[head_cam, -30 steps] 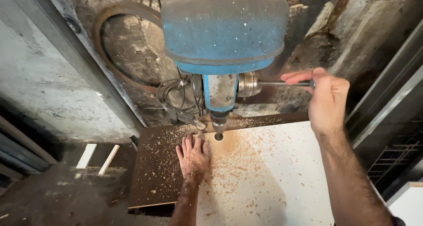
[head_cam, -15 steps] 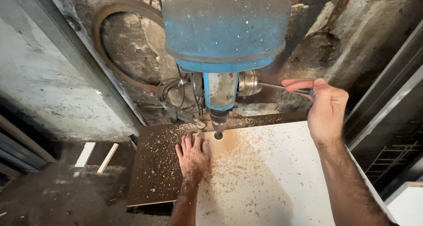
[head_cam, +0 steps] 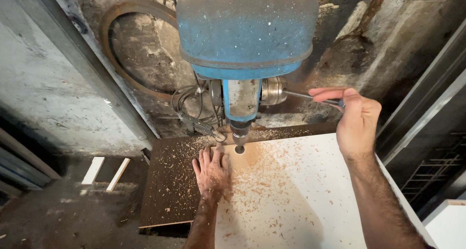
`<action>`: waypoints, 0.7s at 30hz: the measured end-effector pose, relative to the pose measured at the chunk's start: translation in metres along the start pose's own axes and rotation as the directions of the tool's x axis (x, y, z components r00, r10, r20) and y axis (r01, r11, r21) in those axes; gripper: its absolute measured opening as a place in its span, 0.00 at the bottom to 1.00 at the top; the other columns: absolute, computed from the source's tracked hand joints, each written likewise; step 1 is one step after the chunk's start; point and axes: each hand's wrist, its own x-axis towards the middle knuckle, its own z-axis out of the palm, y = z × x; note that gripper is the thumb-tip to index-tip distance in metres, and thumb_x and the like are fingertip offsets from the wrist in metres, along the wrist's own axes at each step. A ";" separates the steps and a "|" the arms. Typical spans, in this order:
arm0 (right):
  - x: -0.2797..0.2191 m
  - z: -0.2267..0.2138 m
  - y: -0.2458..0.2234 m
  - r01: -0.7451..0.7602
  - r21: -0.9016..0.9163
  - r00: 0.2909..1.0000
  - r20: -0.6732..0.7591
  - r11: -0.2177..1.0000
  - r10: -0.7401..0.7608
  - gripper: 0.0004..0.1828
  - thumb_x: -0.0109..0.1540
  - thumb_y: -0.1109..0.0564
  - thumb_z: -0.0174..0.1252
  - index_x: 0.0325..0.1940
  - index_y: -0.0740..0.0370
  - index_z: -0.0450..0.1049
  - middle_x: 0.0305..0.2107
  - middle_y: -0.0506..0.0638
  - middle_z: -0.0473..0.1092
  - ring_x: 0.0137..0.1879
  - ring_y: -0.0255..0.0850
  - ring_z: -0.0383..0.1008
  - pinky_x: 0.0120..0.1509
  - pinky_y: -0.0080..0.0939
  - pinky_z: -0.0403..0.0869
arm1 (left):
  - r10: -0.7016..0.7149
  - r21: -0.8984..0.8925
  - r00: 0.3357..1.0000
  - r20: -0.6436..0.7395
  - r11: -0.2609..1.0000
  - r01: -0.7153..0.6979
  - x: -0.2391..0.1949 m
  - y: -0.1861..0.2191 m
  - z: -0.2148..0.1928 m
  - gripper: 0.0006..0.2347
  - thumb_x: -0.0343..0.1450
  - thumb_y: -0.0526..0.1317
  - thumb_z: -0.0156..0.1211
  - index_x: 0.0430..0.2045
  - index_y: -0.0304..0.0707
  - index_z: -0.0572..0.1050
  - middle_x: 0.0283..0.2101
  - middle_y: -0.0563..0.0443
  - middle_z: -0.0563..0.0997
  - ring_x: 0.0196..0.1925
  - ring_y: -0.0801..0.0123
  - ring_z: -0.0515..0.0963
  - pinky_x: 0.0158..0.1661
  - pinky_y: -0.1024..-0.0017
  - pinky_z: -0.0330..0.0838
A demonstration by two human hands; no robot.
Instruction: The person places a white board panel on the drill press table and drills a series of holes through it, holding the panel steady with one hand while operating the drill press with the other. Sawdust accumulates on the panel as each hole is completed, and the person repositions the panel between holes.
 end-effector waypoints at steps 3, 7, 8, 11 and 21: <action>0.000 0.000 -0.001 0.024 0.001 1.000 0.015 1.000 -0.024 0.29 0.77 0.57 0.31 0.40 0.74 0.78 0.45 0.62 0.78 0.55 0.47 0.79 0.67 0.45 0.75 | -0.007 -0.002 1.000 -0.010 1.000 0.007 -0.001 0.001 -0.001 0.23 0.75 0.52 0.43 0.67 0.53 0.63 0.70 0.42 0.61 0.75 0.48 0.54 0.70 0.40 0.41; 0.000 0.000 -0.002 0.023 -0.015 1.000 0.016 1.000 -0.022 0.29 0.76 0.57 0.31 0.40 0.73 0.78 0.44 0.62 0.79 0.55 0.47 0.80 0.68 0.45 0.76 | 0.002 -0.008 1.000 -0.017 1.000 -0.003 -0.001 0.001 -0.003 0.23 0.76 0.52 0.43 0.67 0.52 0.63 0.71 0.43 0.61 0.75 0.49 0.55 0.70 0.39 0.41; 0.000 0.000 -0.002 0.015 -0.016 1.000 0.014 1.000 -0.015 0.29 0.76 0.57 0.31 0.40 0.73 0.78 0.44 0.62 0.79 0.55 0.47 0.80 0.68 0.45 0.75 | 0.009 -0.010 1.000 -0.018 1.000 -0.010 -0.001 0.000 -0.002 0.23 0.76 0.52 0.43 0.67 0.51 0.63 0.71 0.42 0.61 0.75 0.48 0.54 0.70 0.39 0.41; 0.002 -0.001 -0.002 0.001 -0.013 1.000 0.011 1.000 -0.001 0.29 0.76 0.57 0.31 0.41 0.73 0.78 0.45 0.62 0.79 0.55 0.47 0.80 0.67 0.45 0.75 | 0.020 0.006 1.000 -0.021 1.000 -0.020 -0.002 -0.002 0.001 0.22 0.76 0.52 0.44 0.66 0.50 0.64 0.71 0.41 0.61 0.75 0.47 0.54 0.70 0.39 0.41; 0.124 0.018 0.030 -0.198 -0.032 0.978 -0.078 0.980 0.195 0.36 0.76 0.40 0.35 0.44 0.73 0.78 0.43 0.66 0.77 0.50 0.54 0.81 0.58 0.62 0.81 | 0.031 0.011 0.997 -0.066 0.999 -0.030 -0.002 0.002 -0.003 0.21 0.76 0.53 0.45 0.64 0.52 0.66 0.70 0.43 0.64 0.74 0.48 0.56 0.69 0.40 0.44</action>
